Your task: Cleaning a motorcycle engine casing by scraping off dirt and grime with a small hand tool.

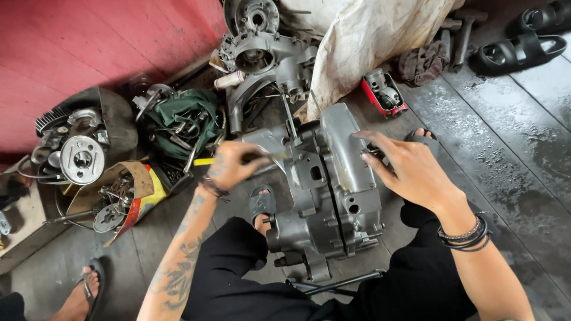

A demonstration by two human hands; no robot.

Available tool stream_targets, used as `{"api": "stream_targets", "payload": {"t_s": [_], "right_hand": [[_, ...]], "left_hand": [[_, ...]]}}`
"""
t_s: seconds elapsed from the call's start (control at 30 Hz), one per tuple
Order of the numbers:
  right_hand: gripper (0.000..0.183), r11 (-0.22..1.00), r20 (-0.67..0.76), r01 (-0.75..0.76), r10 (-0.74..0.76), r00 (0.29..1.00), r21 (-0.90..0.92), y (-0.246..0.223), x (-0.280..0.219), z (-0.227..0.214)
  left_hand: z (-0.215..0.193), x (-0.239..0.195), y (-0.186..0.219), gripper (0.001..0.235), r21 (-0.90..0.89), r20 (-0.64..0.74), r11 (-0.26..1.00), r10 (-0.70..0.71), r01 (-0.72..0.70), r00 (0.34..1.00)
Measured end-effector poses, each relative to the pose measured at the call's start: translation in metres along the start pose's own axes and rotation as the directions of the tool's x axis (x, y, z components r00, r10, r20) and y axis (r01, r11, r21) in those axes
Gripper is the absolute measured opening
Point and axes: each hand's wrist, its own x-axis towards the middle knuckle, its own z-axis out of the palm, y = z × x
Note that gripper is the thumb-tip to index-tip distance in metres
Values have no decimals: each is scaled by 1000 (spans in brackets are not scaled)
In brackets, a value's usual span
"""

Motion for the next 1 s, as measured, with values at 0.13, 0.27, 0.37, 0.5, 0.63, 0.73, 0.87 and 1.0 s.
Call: {"api": "stream_targets", "payload": {"t_s": [0.13, 0.27, 0.37, 0.5, 0.63, 0.73, 0.87, 1.0], "right_hand": [[37, 1000, -1, 6, -6, 1000, 4, 0, 0, 1], [34, 999, 1, -6, 6, 1000, -36, 1, -1, 3], [35, 1000, 9, -13, 14, 1000, -18, 3, -2, 5], [36, 1000, 15, -3, 3, 1000, -23, 3, -2, 6], [35, 999, 12, -31, 31, 999, -19, 2, -3, 5], [35, 999, 10, -27, 27, 1000, -18, 3, -2, 6], [37, 999, 12, -41, 41, 999, -10, 1, -2, 6], [35, 998, 32, -52, 53, 998, -30, 1, 0, 6]], "left_hand": [[10, 9, 8, 18, 55, 64, 992, 108, -112, 992], [18, 18, 7, 15, -17, 53, 997, 77, -77, 996], [11, 21, 5, 17, 79, 127, 996, 36, -46, 991], [3, 28, 25, 13, 177, 156, 983, 10, -38, 988], [10, 36, 32, 17, 146, 200, 983, 81, -112, 976], [14, 44, 21, 18, 196, 201, 972, 89, -129, 975], [29, 55, 4, 25, 171, 262, 966, 144, -193, 954], [70, 77, -10, 32, 84, 259, 935, 314, -345, 913]]}}
